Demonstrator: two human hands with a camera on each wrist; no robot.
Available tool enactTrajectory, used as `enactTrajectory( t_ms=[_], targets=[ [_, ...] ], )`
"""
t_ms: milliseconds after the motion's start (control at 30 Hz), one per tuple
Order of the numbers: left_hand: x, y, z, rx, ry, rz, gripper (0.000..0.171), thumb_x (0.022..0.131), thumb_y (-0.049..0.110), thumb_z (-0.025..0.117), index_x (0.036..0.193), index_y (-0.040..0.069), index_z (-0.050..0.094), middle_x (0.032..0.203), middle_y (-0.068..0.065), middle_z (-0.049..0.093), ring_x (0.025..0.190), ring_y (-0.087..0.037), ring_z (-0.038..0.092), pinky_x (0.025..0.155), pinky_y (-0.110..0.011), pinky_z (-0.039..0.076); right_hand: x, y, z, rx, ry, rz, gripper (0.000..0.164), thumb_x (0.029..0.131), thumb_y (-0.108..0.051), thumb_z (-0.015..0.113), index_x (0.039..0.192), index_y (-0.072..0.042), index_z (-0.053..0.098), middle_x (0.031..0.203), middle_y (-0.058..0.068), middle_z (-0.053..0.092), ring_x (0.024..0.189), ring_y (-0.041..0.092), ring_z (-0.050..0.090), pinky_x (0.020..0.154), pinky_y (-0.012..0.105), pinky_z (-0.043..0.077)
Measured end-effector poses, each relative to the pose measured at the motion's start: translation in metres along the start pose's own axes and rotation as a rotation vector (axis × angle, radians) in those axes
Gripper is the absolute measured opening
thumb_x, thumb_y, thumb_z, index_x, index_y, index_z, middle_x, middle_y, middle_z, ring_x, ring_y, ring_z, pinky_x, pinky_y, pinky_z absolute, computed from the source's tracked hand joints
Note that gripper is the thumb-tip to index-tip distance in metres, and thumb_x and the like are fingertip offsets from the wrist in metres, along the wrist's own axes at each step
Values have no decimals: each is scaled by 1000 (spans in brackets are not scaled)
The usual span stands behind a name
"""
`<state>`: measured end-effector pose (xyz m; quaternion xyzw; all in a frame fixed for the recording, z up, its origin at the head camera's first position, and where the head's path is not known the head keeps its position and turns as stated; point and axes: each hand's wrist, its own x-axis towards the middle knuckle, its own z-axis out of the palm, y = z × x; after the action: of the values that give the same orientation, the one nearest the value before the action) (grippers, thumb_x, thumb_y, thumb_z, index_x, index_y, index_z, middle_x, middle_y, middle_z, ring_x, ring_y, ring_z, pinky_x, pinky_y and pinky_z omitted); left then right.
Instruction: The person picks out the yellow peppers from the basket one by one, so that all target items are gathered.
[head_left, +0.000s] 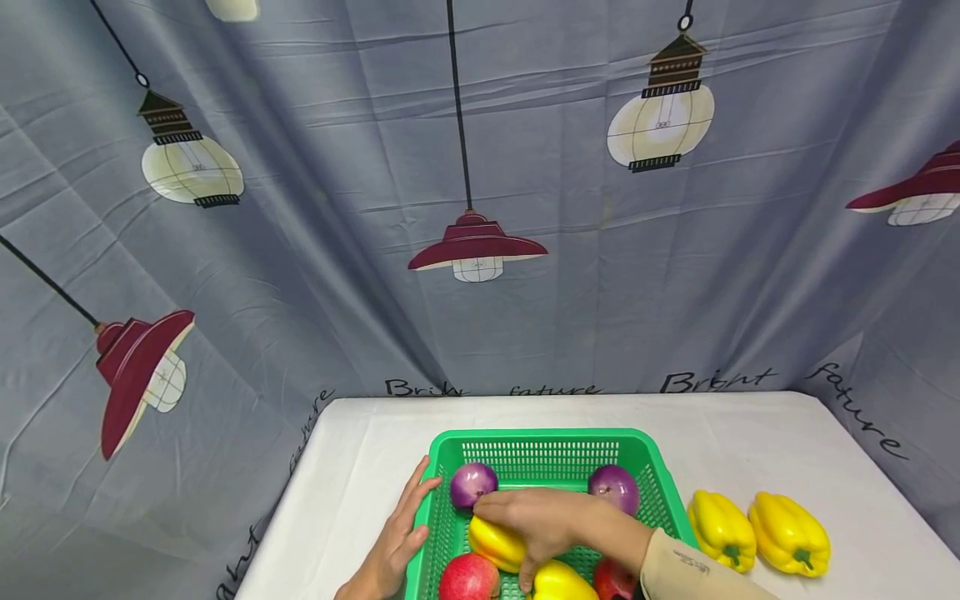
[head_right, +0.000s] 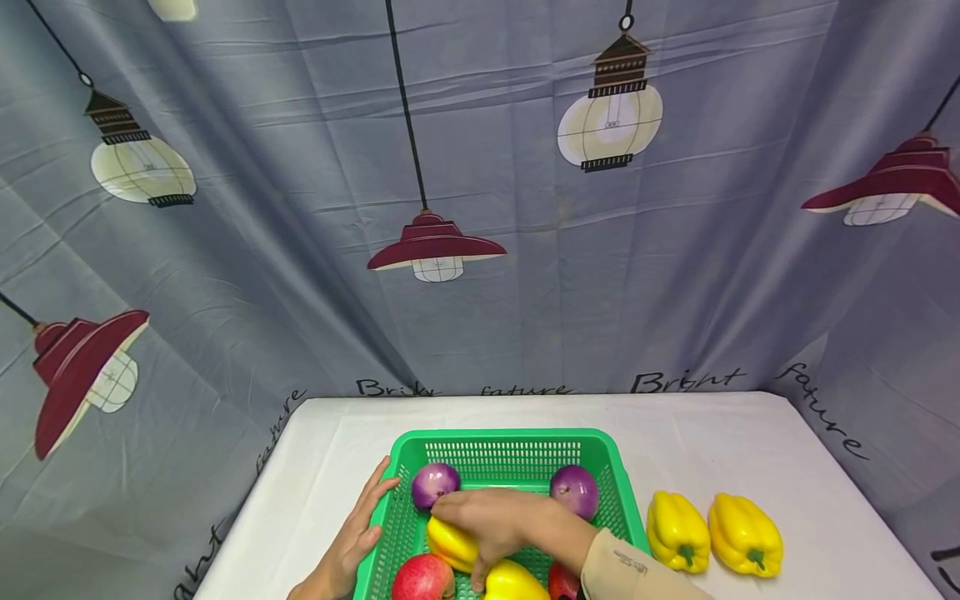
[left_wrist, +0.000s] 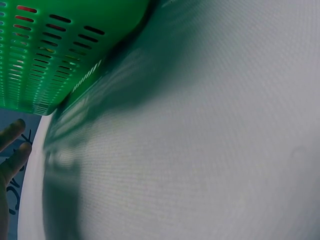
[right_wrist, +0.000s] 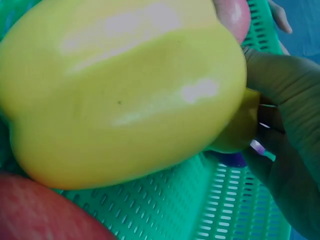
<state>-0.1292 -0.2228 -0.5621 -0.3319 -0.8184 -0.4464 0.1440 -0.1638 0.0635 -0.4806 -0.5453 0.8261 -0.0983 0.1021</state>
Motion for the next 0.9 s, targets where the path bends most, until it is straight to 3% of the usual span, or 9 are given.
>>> enactTrajectory(
  t_ms=[333,900],
  targets=[
    [0,0,0,-3,10,18,56,94,9,39,150,1,41,163,-24,19,151,-26,22,113,-40,25,4,4,3,-52,-27,-26,108,67,-47,91,153,-6,41,155,1,43,135,13,48,108,30,41],
    [-2,-1,0,-15,-7,-44,56,96,11,37,151,4,41,165,-19,17,150,-21,22,110,-46,33,2,6,8,-58,37,-69,96,73,-38,91,151,-6,45,153,4,47,133,15,51,107,27,41]
  ],
)
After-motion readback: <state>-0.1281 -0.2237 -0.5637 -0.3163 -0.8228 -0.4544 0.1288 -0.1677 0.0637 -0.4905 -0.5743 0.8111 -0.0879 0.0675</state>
